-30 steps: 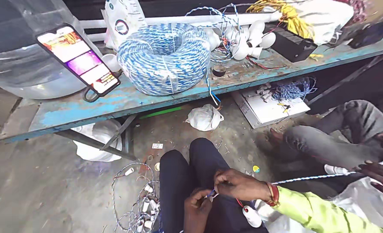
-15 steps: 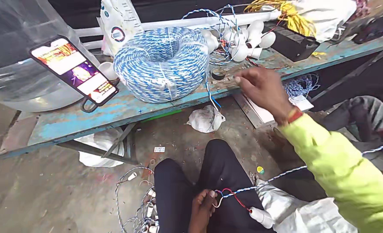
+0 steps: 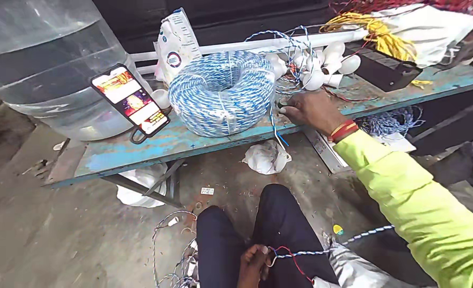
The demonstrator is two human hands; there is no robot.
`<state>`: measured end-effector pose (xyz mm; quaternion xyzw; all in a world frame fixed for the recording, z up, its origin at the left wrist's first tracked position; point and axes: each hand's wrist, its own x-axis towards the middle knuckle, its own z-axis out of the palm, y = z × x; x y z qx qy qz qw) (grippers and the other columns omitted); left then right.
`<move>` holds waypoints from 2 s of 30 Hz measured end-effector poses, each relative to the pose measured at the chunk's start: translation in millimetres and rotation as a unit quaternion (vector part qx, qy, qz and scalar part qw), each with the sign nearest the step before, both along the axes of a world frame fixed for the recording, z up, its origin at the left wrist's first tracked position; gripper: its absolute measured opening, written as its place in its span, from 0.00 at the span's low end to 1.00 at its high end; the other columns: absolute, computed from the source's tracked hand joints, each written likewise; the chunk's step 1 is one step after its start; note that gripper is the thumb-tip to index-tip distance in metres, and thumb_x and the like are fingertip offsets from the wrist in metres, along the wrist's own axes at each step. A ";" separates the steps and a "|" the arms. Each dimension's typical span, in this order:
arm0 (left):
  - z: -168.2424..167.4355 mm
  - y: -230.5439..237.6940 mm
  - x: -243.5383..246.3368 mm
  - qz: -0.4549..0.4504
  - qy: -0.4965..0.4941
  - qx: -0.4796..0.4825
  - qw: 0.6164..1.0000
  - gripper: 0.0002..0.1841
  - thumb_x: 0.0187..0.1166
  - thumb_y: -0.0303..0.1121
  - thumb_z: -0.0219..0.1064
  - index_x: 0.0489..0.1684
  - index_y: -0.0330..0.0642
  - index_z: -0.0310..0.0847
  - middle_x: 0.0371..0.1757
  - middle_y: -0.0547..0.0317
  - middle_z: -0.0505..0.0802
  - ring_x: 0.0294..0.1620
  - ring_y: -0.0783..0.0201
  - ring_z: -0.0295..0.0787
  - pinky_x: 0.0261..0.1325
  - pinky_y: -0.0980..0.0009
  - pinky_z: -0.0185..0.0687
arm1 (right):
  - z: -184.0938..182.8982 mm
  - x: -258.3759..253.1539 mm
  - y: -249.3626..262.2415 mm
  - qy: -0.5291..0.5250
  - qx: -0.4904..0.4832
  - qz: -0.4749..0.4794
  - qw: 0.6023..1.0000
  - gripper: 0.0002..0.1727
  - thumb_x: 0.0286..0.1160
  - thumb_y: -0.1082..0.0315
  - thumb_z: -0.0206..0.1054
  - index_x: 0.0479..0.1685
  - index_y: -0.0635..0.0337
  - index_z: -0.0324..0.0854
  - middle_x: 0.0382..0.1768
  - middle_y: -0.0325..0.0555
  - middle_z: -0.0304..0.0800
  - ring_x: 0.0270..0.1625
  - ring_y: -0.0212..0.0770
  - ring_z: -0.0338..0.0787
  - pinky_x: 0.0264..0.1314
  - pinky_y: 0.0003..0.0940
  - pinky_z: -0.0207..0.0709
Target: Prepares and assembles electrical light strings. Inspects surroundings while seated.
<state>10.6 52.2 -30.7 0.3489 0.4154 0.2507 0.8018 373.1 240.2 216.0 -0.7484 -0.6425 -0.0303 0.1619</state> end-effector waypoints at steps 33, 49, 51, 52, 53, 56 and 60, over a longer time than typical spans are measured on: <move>107.6 -70.9 -20.0 0.067 -0.026 0.407 0.911 0.11 0.80 0.27 0.69 0.54 0.34 0.91 0.48 0.59 0.93 0.40 0.73 0.87 0.41 0.76 0.86 | -109.7 -183.4 -303.9 0.256 0.092 0.285 0.919 0.21 0.73 0.53 0.77 0.25 0.62 0.85 0.55 0.54 0.91 0.57 0.41 0.89 0.58 0.32 0.84; 100.8 -76.8 -14.3 0.123 0.162 0.683 0.701 0.08 0.80 0.31 0.72 0.49 0.39 0.95 0.44 0.49 0.96 0.44 0.65 0.94 0.49 0.71 0.91 | -103.9 -182.1 -305.7 0.357 0.039 0.280 0.890 0.19 0.66 0.49 0.81 0.31 0.59 0.93 0.52 0.44 0.92 0.53 0.29 0.90 0.52 0.23 0.86; 97.9 -78.0 -14.8 0.135 0.207 0.727 0.640 0.09 0.82 0.33 0.69 0.50 0.41 0.94 0.44 0.49 0.97 0.41 0.64 0.95 0.45 0.71 0.90 | -100.8 -181.6 -307.7 0.394 0.001 0.280 0.875 0.18 0.71 0.49 0.77 0.34 0.58 0.93 0.54 0.41 0.92 0.52 0.25 0.90 0.50 0.21 0.86; 97.2 -78.5 -14.9 0.143 0.216 0.741 0.620 0.09 0.82 0.33 0.68 0.49 0.40 0.94 0.42 0.49 0.97 0.39 0.64 0.95 0.42 0.71 0.89 | -99.7 -180.2 -309.1 0.408 -0.020 0.282 0.868 0.17 0.76 0.50 0.74 0.37 0.57 0.93 0.56 0.40 0.92 0.51 0.23 0.90 0.48 0.20 0.87; 96.7 -78.8 -14.6 0.153 0.217 0.750 0.606 0.09 0.82 0.31 0.68 0.46 0.38 0.94 0.39 0.50 0.97 0.36 0.65 0.94 0.40 0.72 0.89 | -99.2 -178.4 -310.6 0.422 -0.038 0.283 0.861 0.16 0.80 0.53 0.70 0.39 0.56 0.93 0.56 0.38 0.92 0.48 0.22 0.90 0.46 0.19 0.87; 95.2 -77.6 -14.9 0.182 0.201 0.761 0.589 0.10 0.80 0.30 0.67 0.38 0.35 0.93 0.24 0.55 0.92 0.22 0.68 0.85 0.29 0.76 0.81 | -97.5 -172.4 -313.2 0.505 -0.058 0.249 0.824 0.11 0.84 0.63 0.65 0.47 0.57 0.91 0.42 0.33 0.95 0.37 0.24 0.91 0.37 0.21 0.88; 96.4 -73.7 -18.4 0.149 0.084 0.739 0.651 0.09 0.81 0.29 0.66 0.39 0.32 0.91 0.20 0.56 0.88 0.20 0.71 0.81 0.28 0.77 0.81 | -93.7 -167.1 -308.2 0.565 -0.100 0.201 0.794 0.11 0.82 0.67 0.65 0.58 0.55 0.85 0.44 0.40 0.96 0.34 0.34 0.95 0.33 0.28 0.92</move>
